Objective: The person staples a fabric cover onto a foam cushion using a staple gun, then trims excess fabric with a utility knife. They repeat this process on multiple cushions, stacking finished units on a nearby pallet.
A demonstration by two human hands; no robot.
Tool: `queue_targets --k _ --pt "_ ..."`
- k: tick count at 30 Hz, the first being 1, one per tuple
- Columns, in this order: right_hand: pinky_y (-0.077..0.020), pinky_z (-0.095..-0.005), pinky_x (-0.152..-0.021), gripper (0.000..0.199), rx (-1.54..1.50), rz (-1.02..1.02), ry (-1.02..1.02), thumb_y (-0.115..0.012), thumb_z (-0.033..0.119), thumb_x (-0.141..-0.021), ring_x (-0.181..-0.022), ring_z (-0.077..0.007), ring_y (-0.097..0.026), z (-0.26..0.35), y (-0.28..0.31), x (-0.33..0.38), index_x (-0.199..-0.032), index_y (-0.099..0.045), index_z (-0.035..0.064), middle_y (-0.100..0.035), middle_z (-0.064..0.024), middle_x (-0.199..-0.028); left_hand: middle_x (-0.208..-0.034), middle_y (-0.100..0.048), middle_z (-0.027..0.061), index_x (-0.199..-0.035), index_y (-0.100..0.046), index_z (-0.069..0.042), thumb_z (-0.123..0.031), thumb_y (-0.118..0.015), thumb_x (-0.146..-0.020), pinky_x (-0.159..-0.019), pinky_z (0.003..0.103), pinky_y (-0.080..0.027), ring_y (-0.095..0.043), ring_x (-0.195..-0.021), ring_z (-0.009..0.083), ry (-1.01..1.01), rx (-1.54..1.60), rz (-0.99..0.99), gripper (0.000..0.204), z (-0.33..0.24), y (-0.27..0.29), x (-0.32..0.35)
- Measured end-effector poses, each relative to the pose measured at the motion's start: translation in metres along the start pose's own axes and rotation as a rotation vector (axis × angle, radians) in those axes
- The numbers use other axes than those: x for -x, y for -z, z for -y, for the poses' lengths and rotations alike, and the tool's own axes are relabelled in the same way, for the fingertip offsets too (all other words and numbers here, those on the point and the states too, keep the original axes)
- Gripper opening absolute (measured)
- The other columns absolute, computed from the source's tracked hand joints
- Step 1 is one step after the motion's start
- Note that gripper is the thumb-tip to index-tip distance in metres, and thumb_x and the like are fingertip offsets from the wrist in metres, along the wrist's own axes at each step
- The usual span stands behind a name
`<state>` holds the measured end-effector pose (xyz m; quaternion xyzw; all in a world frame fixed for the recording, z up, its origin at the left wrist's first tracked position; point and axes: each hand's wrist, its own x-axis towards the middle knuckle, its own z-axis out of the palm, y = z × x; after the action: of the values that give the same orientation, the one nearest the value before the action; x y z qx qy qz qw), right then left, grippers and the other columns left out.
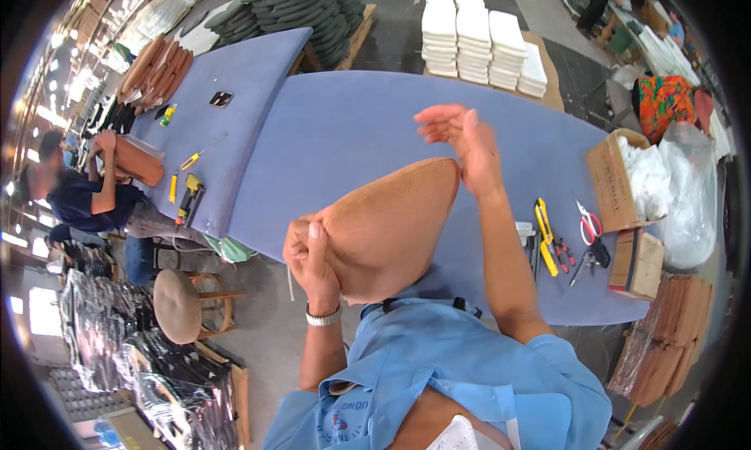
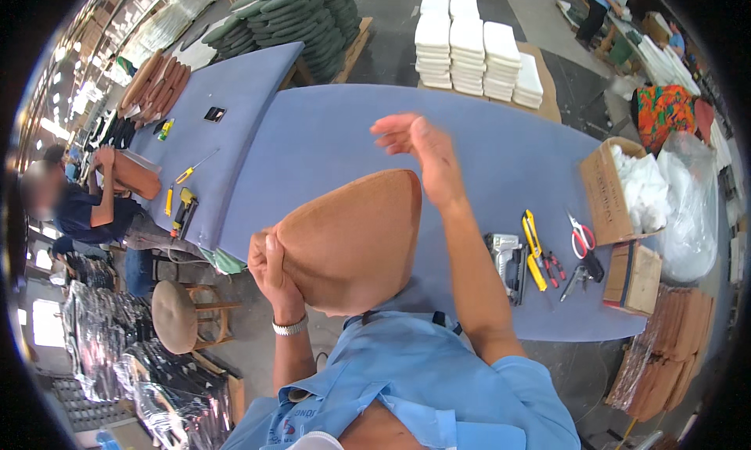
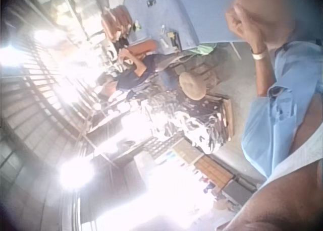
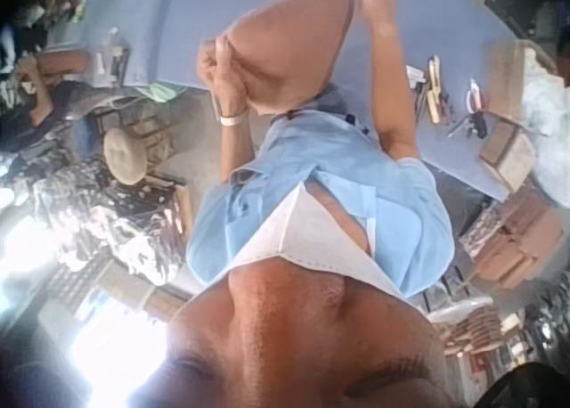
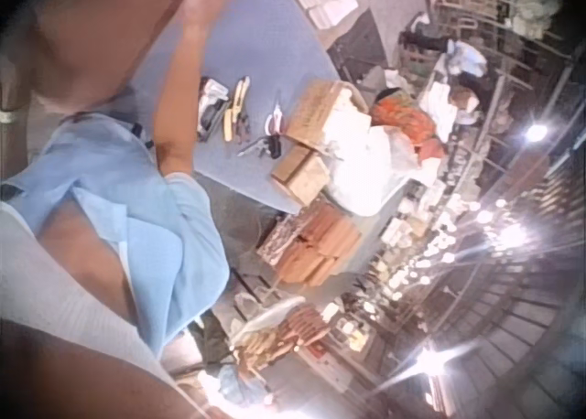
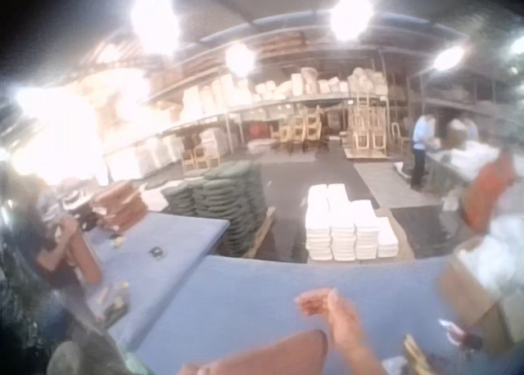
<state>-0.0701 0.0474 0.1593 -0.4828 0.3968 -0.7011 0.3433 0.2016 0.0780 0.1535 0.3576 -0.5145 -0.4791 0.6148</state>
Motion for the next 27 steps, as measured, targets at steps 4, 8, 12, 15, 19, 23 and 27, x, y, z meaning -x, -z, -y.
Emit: queue_targets --k 4,8,12,15,19,23,27 --pt "-0.0539 -0.0325 -0.082 0.076 0.142 0.114 -0.112 -0.028 0.055 -0.111 -0.085 -0.0200 -0.069 0.018 -0.015 0.030 -0.103 -0.072 -0.0063 -0.074 -0.0161 -0.093 -0.108 -0.074 0.0184 -0.080 -0.052 -0.005 -0.019 -0.062 -0.103 -0.090 0.033 -0.047 -0.060 -0.089 0.0138 -0.041 0.070 -0.075 0.029 -0.001 -0.004 0.011" --pt "-0.0544 -0.0332 -0.076 0.072 0.128 0.034 -0.061 -0.036 0.051 -0.111 -0.080 -0.0181 -0.069 0.042 -0.002 0.008 -0.089 -0.076 -0.0037 -0.074 -0.0111 -0.081 -0.118 -0.071 0.0146 -0.104 -0.064 -0.003 -0.027 -0.060 -0.105 -0.098 0.039 -0.049 -0.066 -0.107 0.0210 -0.203 0.191 0.074 0.024 -0.015 -0.036 0.005" --pt "-0.0555 -0.0333 -0.079 0.068 0.318 0.078 -0.067 -0.034 0.048 -0.112 -0.082 -0.0212 -0.071 0.053 0.014 -0.015 -0.098 -0.075 -0.0049 -0.074 -0.0147 -0.087 -0.122 -0.070 0.0182 -0.118 -0.065 0.000 -0.028 -0.075 -0.094 -0.098 0.042 -0.052 -0.067 -0.113 0.0272 -0.384 -0.102 0.216 0.039 -0.030 -0.078 0.000" --pt "-0.0564 -0.0374 -0.083 0.052 0.566 0.403 0.038 -0.059 0.048 -0.102 -0.090 -0.0263 -0.073 0.059 0.032 -0.017 -0.110 -0.074 -0.0013 -0.076 -0.0145 -0.097 -0.117 -0.072 0.0177 -0.123 -0.066 -0.001 -0.025 -0.091 -0.076 -0.090 0.040 -0.057 -0.072 -0.104 0.0328 -0.480 -0.546 0.307 0.058 -0.022 -0.082 -0.012" --pt "-0.0561 -0.0430 -0.078 0.059 0.770 0.829 0.138 -0.085 0.044 -0.077 -0.092 -0.0353 -0.072 0.095 0.038 -0.024 -0.119 -0.071 0.0063 -0.075 -0.0162 -0.096 -0.113 -0.074 0.0151 -0.123 -0.068 -0.003 -0.029 -0.092 -0.075 -0.085 0.039 -0.059 -0.074 -0.099 0.0318 -0.355 -0.507 0.470 0.060 -0.026 -0.076 -0.026" --pt "-0.0553 -0.0458 -0.078 0.064 0.845 1.113 -0.089 -0.090 0.041 -0.068 -0.093 -0.0399 -0.071 0.105 0.025 -0.043 -0.118 -0.070 0.0067 -0.075 -0.0180 -0.098 -0.109 -0.076 0.0158 -0.121 -0.070 -0.002 -0.030 -0.092 -0.076 -0.085 0.036 -0.059 -0.075 -0.097 0.0279 -0.365 -0.502 0.580 0.057 -0.036 -0.078 -0.035" --pt "-0.0544 -0.0465 -0.075 0.052 0.953 1.161 -0.105 -0.087 0.039 -0.074 -0.089 -0.0402 -0.070 0.099 0.013 -0.048 -0.112 -0.071 0.0070 -0.075 -0.0168 -0.094 -0.102 -0.078 0.0161 -0.114 -0.075 0.000 -0.032 -0.091 -0.077 -0.081 0.034 -0.060 -0.077 -0.092 0.0249 -0.316 -0.562 0.446 0.051 -0.031 -0.078 -0.033"
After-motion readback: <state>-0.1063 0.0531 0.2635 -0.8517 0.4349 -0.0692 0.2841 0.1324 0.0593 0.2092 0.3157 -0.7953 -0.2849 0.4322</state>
